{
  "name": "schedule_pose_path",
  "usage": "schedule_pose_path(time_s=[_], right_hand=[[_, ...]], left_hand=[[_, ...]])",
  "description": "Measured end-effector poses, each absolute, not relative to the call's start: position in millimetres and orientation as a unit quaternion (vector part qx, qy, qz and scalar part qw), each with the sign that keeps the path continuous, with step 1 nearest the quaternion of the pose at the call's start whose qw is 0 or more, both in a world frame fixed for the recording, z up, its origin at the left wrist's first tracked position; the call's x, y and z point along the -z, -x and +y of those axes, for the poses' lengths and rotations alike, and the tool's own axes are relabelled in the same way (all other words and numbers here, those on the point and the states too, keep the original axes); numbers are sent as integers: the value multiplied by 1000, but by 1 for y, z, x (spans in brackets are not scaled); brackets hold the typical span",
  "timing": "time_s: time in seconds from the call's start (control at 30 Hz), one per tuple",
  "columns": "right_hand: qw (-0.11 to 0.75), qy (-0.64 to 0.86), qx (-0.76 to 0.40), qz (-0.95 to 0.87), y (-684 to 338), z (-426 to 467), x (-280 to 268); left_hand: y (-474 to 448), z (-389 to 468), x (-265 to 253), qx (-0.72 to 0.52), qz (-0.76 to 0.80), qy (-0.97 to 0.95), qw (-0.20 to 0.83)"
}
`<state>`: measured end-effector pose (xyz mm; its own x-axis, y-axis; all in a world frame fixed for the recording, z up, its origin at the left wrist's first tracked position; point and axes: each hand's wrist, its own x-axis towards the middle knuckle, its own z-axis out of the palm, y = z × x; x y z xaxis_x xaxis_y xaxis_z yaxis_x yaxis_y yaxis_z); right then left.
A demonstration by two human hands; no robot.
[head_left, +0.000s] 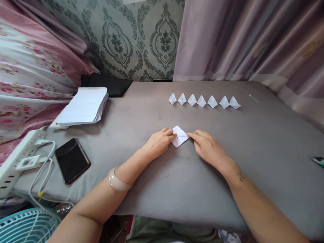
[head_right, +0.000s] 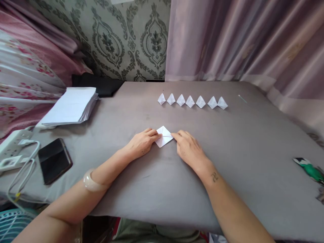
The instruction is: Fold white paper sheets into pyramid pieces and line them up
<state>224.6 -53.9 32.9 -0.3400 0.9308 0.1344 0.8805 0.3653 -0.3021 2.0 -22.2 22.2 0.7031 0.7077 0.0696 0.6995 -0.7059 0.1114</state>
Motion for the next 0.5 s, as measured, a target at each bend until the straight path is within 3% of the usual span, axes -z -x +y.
schedule_pose_path(time_s=[0.23,0.5], right_hand=[[59,539,9,-840,-215,-62,-34],[73,553,12,-830,-212,-63,-30]], left_hand=[[0,-23,-22,-48,386,-920,39],[0,-25,-21,-50,396,-914,66]])
